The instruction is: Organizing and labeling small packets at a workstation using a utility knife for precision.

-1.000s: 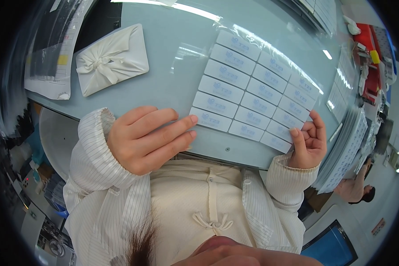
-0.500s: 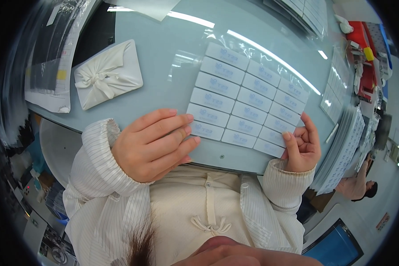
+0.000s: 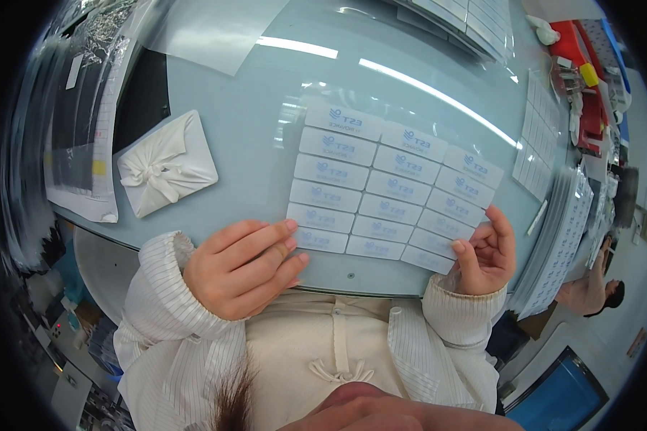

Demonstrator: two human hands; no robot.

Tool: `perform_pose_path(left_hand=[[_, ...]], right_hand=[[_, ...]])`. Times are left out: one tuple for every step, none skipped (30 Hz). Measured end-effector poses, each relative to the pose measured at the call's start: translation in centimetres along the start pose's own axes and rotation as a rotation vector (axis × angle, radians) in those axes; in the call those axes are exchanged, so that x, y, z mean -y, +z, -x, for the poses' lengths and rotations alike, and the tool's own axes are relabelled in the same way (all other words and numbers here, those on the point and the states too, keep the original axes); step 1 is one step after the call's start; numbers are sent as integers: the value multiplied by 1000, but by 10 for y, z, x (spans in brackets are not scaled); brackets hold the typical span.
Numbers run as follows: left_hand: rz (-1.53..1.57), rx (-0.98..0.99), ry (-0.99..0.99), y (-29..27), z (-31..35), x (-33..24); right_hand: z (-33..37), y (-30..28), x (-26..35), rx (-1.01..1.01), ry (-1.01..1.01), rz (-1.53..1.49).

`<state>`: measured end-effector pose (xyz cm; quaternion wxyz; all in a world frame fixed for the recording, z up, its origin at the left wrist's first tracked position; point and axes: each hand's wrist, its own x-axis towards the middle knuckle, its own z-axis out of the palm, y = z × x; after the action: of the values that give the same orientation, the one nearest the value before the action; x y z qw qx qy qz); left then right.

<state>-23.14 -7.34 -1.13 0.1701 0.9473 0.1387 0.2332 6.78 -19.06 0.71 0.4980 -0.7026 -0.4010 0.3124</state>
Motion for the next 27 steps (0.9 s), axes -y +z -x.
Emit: perform_pose_path(left_hand=[[1, 2, -4, 0, 0, 0], [2, 4, -9, 0, 0, 0], [4, 5, -8, 0, 1, 0], [4, 11, -9, 0, 1, 0], [3, 18, -13, 0, 1, 0], [4, 15, -10, 0, 1, 0], [6, 13, -13, 0, 1, 0], [8, 10, -16, 0, 1, 0], [8, 10, -16, 0, 1, 0], [7, 13, -17, 0, 1, 0], [7, 17, -20, 0, 0, 0], [6, 15, -18, 0, 0, 0], [12, 20, -27, -1, -1, -1], [17, 25, -36, -1, -2, -1], [23, 22, -30, -1, -3, -2], [14, 17, -45, -2, -5, -2], [7, 10, -59, -2, -6, -3], [17, 5, -49, -3, -7, -4], [5, 14, -59, -3, -9, -4], [-6, 23, -69, -4, -10, -4], [6, 18, -56, -4, -11, -4], [-9, 39, -63, -5, -12, -5], [-25, 59, -70, -5, -13, -5], [-16, 55, -58, -5, -14, -5], [-24, 63, -65, -6, -15, -5], [-33, 71, -73, -6, -15, -5], [-29, 70, -65, -7, -16, -5]], right_hand=[[0, 0, 0, -2, 6, -3], [0, -1, 0, 2, 69, 3], [0, -1, 0, 0, 137, 29], [-1, -1, 1, 6, 133, 10], [-1, -1, 1, 14, 132, 16], [-2, -1, 2, 20, 140, 48], [-2, -1, 2, 24, 132, 23], [-2, -1, 2, 30, 133, 37], [-3, -1, 2, 32, 134, 71], [-3, -1, 2, 36, 133, 51], [-4, -1, 3, 38, 139, 60], [-4, 0, 2, 34, 130, 81], [-5, 0, 3, 39, 143, 70], [-5, 1, 3, 33, 141, 90], [-5, 2, 3, 19, 144, 124], [-5, 1, 5, 16, 140, 120], [-5, 1, 7, 33, 125, 201], [-5, 0, 9, 41, 112, 280], [-5, -1, 11, 35, 117, 294], [-5, -1, 13, 54, 85, 336], [-5, -2, 14, 72, 55, 377], [-5, -2, 15, 59, 60, 388], [-5, -3, 15, 53, 82, 401], [-5, -4, 15, 54, 107, 421], [-5, -7, 14, 37, 106, 418], [-5, -9, 13, 46, 83, 452], [-5, -11, 11, 58, 59, 485]])
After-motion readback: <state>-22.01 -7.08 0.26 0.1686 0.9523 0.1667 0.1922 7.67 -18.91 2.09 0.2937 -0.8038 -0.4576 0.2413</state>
